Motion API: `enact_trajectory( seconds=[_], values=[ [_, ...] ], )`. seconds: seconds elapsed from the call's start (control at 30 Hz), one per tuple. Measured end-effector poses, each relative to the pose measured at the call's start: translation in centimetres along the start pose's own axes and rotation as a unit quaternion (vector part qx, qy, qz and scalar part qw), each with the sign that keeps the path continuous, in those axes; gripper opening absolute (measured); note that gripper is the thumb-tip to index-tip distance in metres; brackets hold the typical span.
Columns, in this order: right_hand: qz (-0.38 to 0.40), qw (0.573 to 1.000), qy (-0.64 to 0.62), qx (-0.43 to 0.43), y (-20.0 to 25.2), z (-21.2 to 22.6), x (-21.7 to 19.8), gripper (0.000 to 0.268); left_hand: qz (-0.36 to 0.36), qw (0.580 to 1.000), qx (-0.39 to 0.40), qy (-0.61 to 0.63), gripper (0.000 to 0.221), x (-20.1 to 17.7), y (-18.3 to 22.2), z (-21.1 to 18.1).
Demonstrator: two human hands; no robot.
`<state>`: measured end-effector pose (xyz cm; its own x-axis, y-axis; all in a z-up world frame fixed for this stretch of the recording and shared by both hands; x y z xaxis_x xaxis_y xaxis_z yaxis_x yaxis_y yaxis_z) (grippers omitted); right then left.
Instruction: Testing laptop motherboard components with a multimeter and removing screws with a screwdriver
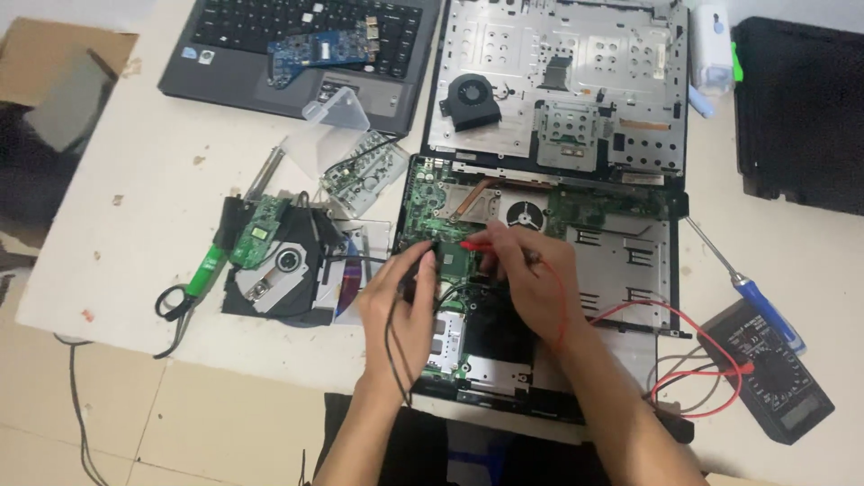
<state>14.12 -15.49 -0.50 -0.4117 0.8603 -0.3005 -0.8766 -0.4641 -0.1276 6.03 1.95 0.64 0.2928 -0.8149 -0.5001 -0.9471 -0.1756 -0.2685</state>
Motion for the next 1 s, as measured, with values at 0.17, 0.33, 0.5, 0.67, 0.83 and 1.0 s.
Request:
enact_trajectory(
  seconds=[0.17, 0.33, 0.5, 0.67, 0.83, 1.0],
  values=[
    [0.001, 0.999, 0.017, 0.029, 0.1, -0.7, -0.5, 0.042, 0.009, 1.000, 0.011, 0.013, 0.023, 0.5, 0.2, 0.2],
    [-0.003, 0.999, 0.020, 0.035, -0.1, -0.4, -0.2, 0.042, 0.030, 0.999, 0.021, 0.020, 0.024, 0.4, -0.1, -0.2],
    [0.013, 0.998, 0.044, 0.046, -0.1, -0.6, -0.3, 0.041, 0.034, 0.999, 0.007, 0.015, 0.025, 0.5, 0.0, -0.4],
    [0.004, 0.997, 0.062, 0.044, -0.1, -0.8, -0.1, 0.036, 0.042, 0.999, 0.006, 0.020, 0.027, 0.7, 0.0, -0.1],
    [-0.003, 0.997, 0.076, 0.018, 0.2, 0.1, 0.2, 0.037, 0.049, 0.999, 0.004, 0.015, 0.026, 0.6, 0.2, -0.4],
    [-0.020, 0.989, 0.145, -0.005, -0.2, 0.4, 0.6, 0.026, 0.057, 0.998, 0.001, 0.015, 0.026, 0.6, -0.2, -0.3]
  ],
)
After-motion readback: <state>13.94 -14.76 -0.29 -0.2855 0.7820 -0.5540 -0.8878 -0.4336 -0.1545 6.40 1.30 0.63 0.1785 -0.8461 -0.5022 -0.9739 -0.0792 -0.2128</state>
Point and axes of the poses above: each hand's wrist, its own y-axis away from the middle knuckle, its own x-axis out of the palm, z = x × y, the point moved 4 cm from there along -y, towards the middle knuckle, and after that the axes turned 14 degrees about z, right-handed, at the moved point
